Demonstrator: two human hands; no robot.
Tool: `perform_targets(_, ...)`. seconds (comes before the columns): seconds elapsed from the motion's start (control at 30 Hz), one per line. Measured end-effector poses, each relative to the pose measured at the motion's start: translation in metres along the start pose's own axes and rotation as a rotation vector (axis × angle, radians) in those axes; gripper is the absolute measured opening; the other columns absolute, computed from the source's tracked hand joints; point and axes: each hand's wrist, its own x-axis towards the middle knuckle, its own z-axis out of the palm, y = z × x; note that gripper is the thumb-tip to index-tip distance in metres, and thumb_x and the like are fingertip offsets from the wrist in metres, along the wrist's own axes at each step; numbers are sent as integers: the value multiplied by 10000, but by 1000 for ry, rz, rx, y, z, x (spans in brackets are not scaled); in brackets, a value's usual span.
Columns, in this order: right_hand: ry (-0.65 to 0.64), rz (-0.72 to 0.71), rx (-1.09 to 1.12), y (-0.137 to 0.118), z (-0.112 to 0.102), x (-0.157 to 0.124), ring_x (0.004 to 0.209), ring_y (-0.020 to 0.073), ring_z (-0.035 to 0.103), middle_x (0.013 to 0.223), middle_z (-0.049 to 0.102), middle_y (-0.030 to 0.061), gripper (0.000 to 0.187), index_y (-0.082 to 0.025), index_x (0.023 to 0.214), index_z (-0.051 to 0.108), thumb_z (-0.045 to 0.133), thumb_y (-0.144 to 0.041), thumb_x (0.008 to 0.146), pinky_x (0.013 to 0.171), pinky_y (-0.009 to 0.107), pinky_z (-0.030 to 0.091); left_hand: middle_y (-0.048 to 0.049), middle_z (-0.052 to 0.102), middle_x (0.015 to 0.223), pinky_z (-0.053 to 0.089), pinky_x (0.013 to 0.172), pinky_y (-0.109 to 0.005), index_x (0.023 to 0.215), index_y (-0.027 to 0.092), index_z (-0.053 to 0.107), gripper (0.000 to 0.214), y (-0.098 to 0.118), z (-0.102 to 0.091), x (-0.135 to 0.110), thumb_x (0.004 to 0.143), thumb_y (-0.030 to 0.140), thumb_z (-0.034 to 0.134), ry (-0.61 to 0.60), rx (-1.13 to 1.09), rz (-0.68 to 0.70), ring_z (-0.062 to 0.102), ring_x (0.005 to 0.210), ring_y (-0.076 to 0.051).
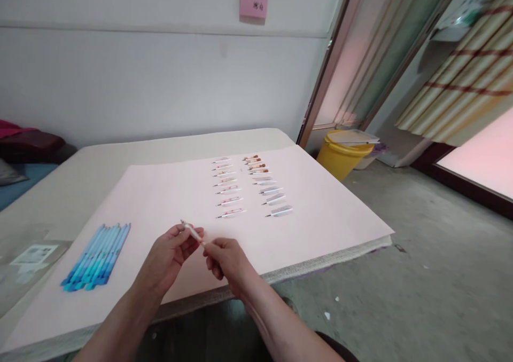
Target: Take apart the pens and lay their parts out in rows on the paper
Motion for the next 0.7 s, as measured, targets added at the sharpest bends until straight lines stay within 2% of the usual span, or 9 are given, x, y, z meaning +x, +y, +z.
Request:
perform_targets(0.1, 172, -138, -88, -1, 0, 1, 405, 62, 395, 506, 493, -45, 238, -164, 646, 509, 636, -360, 694, 391, 192, 282, -91, 675, 865, 472, 808, -330, 796, 149, 584, 161, -1, 2, 0, 708, 261, 658, 7, -17, -1, 631, 830, -179)
perform_targets(0.17, 135, -108, -40, 1, 0, 1, 398, 71, 421, 534, 537, -31, 253, -167, 725, 538, 586, -415, 735, 383, 196, 285, -84, 674, 867, 466, 820, -332, 798, 155, 575, 156, -1, 3, 0, 716, 264, 652, 11, -24, 7, 630, 844, -179)
perform_targets(0.23, 30, 5, 62, 2, -2, 1, 357, 72, 408, 535, 556, -14, 333, -160, 799, 553, 478, -484, 795, 357, 198, 244, -82, 673, 872, 460, 831, -334, 805, 158, 570, 155, -1, 3, -1, 724, 265, 646, 7, -20, 15, 626, 859, -179)
perform_targets(0.3, 21, 34, 79, 2, -3, 1, 346, 65, 386, 508, 535, -17, 325, -150, 757, 555, 475, -463, 799, 358, 197, 230, -78, 673, 879, 457, 835, -330, 810, 160, 567, 157, -1, 2, -1, 726, 265, 647, 8, -14, 17, 624, 864, -174)
perform_targets(0.4, 201, -143, -57, -1, -4, 2, 409, 61, 400, 495, 489, -44, 189, -153, 639, 535, 617, -311, 703, 407, 195, 291, -68, 673, 880, 464, 814, -318, 806, 162, 569, 166, -1, 2, -1, 714, 267, 659, 24, -19, -1, 627, 839, -163)
perform_targets(0.47, 273, -199, -78, -3, -5, 2, 431, 68, 418, 493, 482, -50, 185, -159, 637, 531, 644, -300, 679, 426, 197, 312, -57, 671, 862, 473, 788, -306, 797, 164, 571, 170, -1, 2, -1, 700, 260, 672, 44, -33, -7, 629, 817, -155)
perform_targets(0.6, 136, 8, 203, -4, -8, 2, 382, 87, 449, 540, 563, -4, 354, -147, 797, 558, 523, -497, 763, 382, 207, 282, -53, 670, 845, 479, 770, -303, 789, 161, 575, 166, 0, 3, -1, 685, 236, 681, 63, -39, -2, 634, 804, -157)
perform_targets(0.7, 154, -2, 321, -4, -10, 3, 400, 79, 459, 560, 576, 4, 312, -136, 770, 558, 620, -435, 707, 393, 199, 290, -55, 671, 835, 481, 765, -304, 785, 161, 574, 165, 0, 4, -2, 680, 231, 680, 61, -33, -31, 639, 805, -165)
